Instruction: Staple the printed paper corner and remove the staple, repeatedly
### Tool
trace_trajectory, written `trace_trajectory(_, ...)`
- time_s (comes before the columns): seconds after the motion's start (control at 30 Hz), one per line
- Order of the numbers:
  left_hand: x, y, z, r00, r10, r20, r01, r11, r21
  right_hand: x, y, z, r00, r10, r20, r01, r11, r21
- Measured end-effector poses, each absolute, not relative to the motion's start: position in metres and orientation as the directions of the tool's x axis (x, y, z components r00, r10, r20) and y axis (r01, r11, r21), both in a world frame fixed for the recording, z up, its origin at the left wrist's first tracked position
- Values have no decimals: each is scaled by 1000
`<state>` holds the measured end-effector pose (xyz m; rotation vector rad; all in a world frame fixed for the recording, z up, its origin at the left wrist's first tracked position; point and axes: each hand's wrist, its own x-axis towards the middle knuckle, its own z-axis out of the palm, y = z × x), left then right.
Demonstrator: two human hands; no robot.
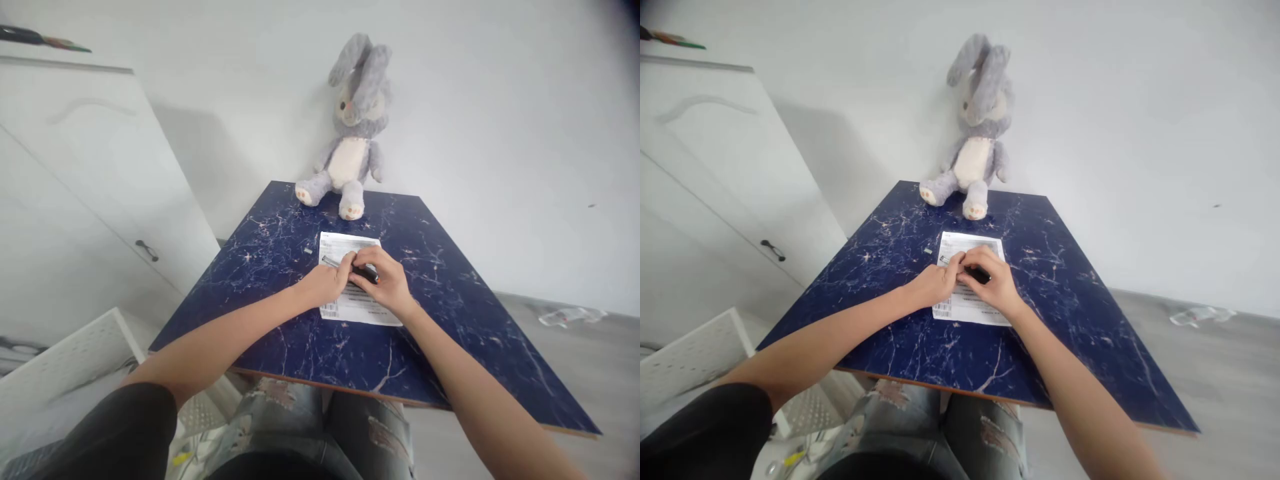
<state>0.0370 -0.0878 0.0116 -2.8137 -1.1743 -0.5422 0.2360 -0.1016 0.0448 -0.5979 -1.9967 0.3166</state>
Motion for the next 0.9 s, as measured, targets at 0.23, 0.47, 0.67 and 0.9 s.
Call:
trace_trajectory(0.23,35,-87,21,631,708,317,720,-687,99,227,-101,40,-373,602,706,217,796,-565)
trace_trajectory(0.47,1,-63,43,408,813,416,820,-526,225,276,-68,40,194,806,559,238,514,-824)
trace_trajectory(0.67,-44,-17,22,400,841,365,844,-493,209,343,-32,3,447,873,193,371,16,-929)
trace_trajectory(0.9,-48,6,-5,388,852,352,806,-499,319,354,-18,-9,395,860,323,613,15,-790)
